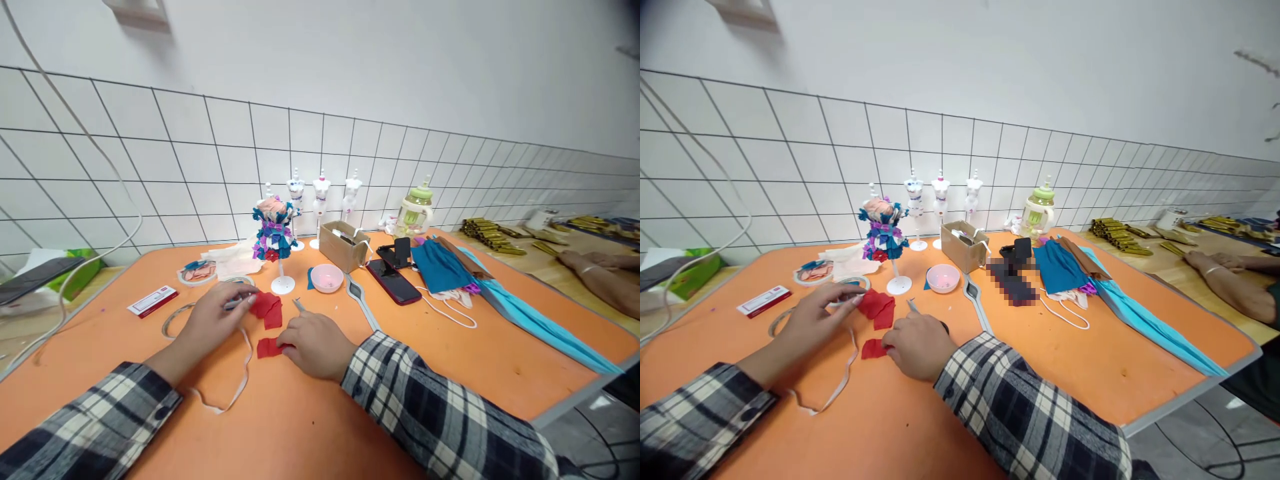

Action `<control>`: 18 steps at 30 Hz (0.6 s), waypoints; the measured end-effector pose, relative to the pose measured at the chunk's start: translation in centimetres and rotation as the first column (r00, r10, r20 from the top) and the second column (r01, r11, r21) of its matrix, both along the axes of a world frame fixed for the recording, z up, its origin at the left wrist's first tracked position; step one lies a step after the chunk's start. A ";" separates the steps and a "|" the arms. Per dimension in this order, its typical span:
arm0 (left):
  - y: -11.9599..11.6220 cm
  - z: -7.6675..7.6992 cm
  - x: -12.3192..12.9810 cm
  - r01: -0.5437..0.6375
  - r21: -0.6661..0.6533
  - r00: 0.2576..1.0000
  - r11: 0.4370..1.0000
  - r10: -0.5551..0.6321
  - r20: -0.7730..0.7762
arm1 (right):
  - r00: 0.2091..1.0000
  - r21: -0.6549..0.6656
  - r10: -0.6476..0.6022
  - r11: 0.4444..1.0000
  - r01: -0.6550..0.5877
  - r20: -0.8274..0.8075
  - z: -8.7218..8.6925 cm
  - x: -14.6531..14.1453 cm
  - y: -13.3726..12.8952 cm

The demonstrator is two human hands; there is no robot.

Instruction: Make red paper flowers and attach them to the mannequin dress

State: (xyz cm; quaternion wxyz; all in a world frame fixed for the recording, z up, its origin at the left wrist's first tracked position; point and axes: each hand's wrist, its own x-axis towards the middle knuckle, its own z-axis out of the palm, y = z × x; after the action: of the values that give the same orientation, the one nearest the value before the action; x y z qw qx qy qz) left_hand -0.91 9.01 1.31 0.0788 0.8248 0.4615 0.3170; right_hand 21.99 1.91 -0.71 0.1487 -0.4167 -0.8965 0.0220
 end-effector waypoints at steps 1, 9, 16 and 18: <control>-0.8 -0.1 -0.6 0.072 -0.011 0.996 0.997 -0.072 -0.047 | 1.000 -0.007 0.002 1.000 -0.002 -0.001 0.2 0.0 -0.1; -2.7 0.8 -5.1 0.089 -0.050 0.883 0.995 -0.102 -0.458 | 0.996 -0.060 -0.036 0.997 0.042 0.087 1.2 -0.3 -1.2; -1.9 0.1 -9.6 -0.124 -0.007 0.861 0.992 0.104 -0.498 | 0.975 -0.017 -0.190 0.981 0.194 0.119 0.8 -0.3 -1.2; -1.8 -0.7 -10.0 -0.183 0.011 0.848 0.983 0.164 -0.504 | 0.976 0.032 -0.196 0.980 0.194 0.091 0.8 -0.3 -1.2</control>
State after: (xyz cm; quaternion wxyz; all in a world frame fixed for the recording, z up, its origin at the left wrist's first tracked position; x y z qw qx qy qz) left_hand -10.93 7.23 0.58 -0.0574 0.8321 0.5446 0.0884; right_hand 21.74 0.75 0.05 0.1126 -0.5015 -0.8575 -0.0224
